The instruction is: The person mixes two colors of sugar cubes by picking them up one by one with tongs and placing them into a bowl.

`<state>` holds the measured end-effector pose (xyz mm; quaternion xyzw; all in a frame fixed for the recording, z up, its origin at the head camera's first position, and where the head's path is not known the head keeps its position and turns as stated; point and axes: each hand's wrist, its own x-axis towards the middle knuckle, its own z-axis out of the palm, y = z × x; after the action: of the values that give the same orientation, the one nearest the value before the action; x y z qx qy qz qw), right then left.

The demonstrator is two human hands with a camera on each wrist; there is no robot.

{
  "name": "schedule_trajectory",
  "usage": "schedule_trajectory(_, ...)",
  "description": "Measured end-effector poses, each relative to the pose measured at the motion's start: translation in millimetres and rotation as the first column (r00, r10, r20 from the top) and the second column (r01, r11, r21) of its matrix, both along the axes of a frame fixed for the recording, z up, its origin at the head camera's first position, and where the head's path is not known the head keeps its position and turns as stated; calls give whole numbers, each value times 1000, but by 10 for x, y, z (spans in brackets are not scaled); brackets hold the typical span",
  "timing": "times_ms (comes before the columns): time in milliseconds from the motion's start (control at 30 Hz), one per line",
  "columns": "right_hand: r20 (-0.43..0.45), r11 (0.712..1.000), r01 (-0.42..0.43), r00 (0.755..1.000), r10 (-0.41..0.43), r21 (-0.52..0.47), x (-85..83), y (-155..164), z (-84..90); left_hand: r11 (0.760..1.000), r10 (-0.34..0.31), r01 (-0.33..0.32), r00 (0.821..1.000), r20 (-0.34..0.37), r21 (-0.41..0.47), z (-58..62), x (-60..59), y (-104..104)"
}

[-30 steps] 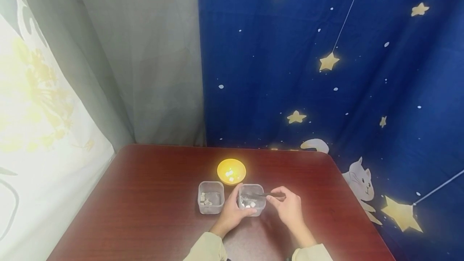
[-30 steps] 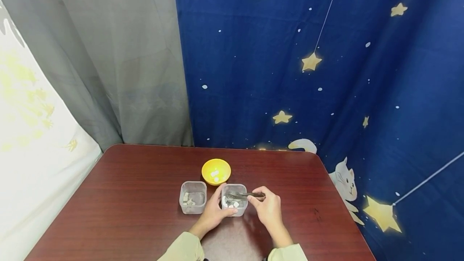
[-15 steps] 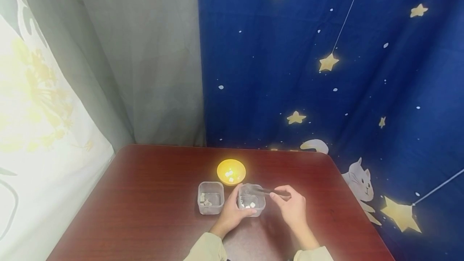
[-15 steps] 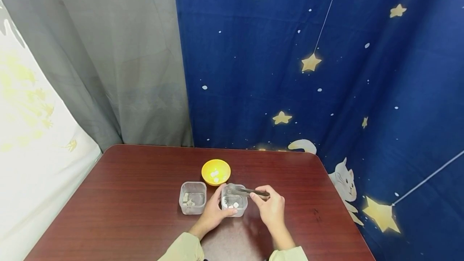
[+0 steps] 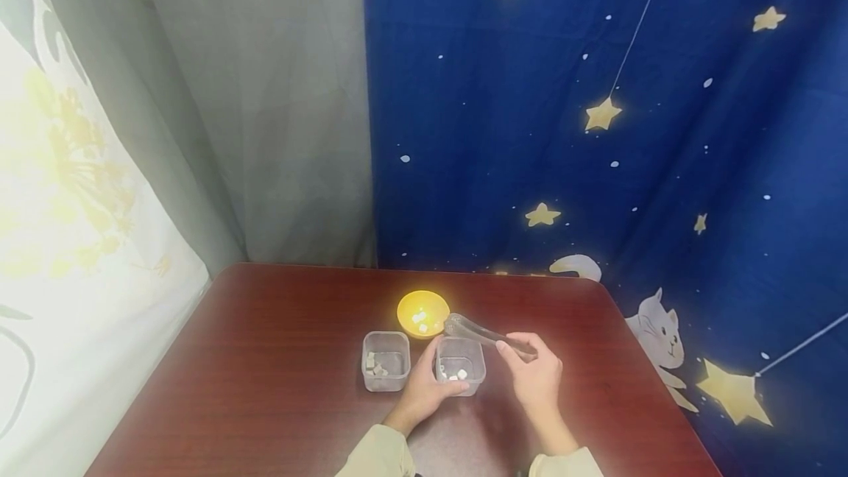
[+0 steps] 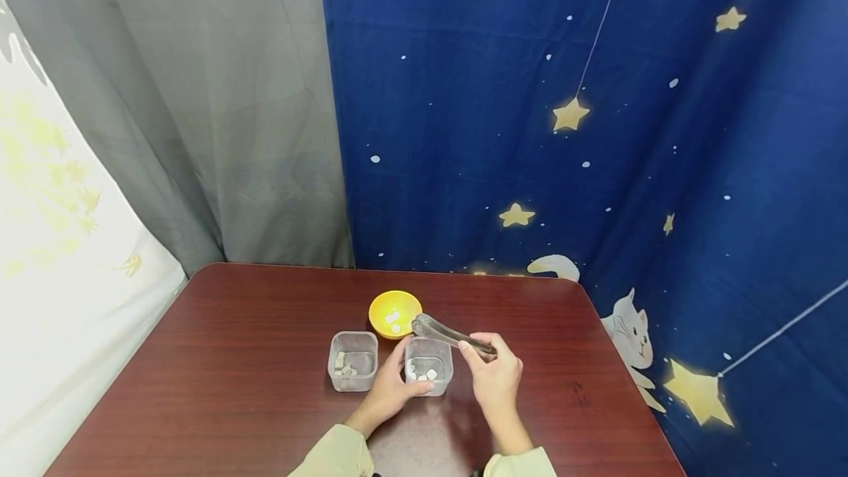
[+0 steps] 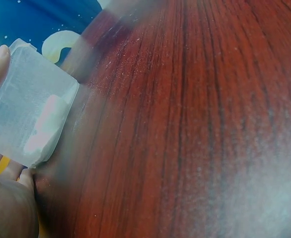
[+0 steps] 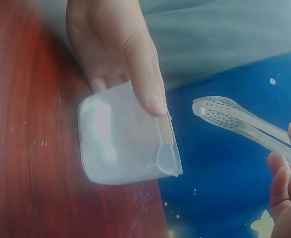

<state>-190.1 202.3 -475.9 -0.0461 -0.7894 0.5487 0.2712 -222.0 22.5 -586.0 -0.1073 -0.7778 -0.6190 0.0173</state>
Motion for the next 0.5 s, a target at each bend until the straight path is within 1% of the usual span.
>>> schedule_trajectory(67,-10,1000,1,1000,-1,-22,42,-63,97,1000,-1,1,1000,-5,-1,-5,-3,-1)
schedule_trajectory(167,-28,1000,11,1000,-11,-25,84,-147,229,1000,6,-6,1000,-2,-8,-6,-3,-3)
schedule_trajectory(300,-35,998,39,999,-40,-45,71,-215,299,1000,10,-10,1000,0,-17,-10,-7,-5)
schedule_trajectory(500,-69,994,32,997,-39,-102,-6,-284,328,1000,6,-6,1000,-6,-3,-27,-19,2)
